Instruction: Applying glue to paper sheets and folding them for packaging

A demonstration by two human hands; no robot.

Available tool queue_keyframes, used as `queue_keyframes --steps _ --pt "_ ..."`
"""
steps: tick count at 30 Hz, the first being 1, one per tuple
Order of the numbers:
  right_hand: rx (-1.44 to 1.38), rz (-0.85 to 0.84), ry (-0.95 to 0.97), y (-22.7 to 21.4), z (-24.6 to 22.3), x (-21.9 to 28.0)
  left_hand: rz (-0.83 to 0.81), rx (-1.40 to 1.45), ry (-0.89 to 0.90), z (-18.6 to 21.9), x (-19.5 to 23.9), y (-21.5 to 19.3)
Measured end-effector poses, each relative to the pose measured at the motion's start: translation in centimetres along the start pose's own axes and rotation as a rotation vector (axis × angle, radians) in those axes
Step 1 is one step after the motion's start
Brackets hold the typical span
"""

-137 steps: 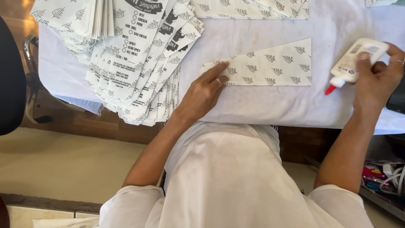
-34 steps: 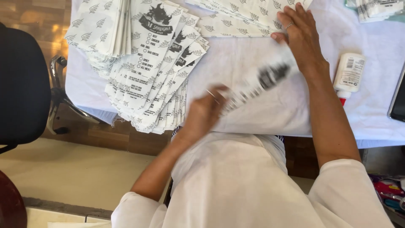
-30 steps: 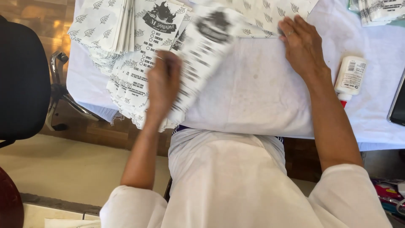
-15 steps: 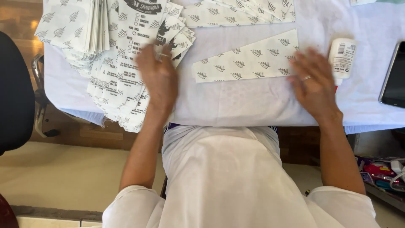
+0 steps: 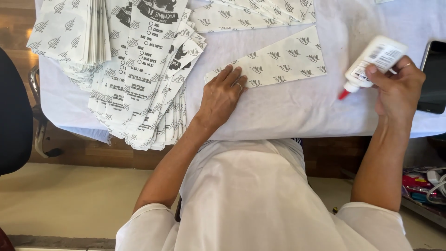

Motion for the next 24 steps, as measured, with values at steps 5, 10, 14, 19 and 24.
queue_keyframes --steps 5,10,14,19,24 --pt "-0.237 -0.035 -0.239 4.7 -1.8 2.1 0.031 0.075 -0.023 -1.5 -0.6 0.6" --pt "-0.167 -0.091 -0.411 10.4 -2.3 2.7 -0.094 0.164 -0.111 -3.3 -1.8 -0.5" --pt "-0.114 -0.113 -0.402 13.5 -2.6 2.5 -0.191 0.296 -0.17 -3.3 -2.9 -3.1" --pt "-0.057 -0.1 -0.294 10.4 -2.4 2.1 -0.217 0.304 -0.139 -4.5 -2.4 -1.4" --pt "-0.039 0.168 -0.404 2.2 -0.5 1.2 -0.17 0.332 -0.103 -4.4 -2.4 -1.8"
Point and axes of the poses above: each hand's wrist, its own x-axis away from the middle knuckle, its own y-axis out of the palm, z = x × y, the point moved 3 cm from there along -x, towards the middle knuckle, and after that the axes turned 12 degrees about -z, right-handed, at the moved point
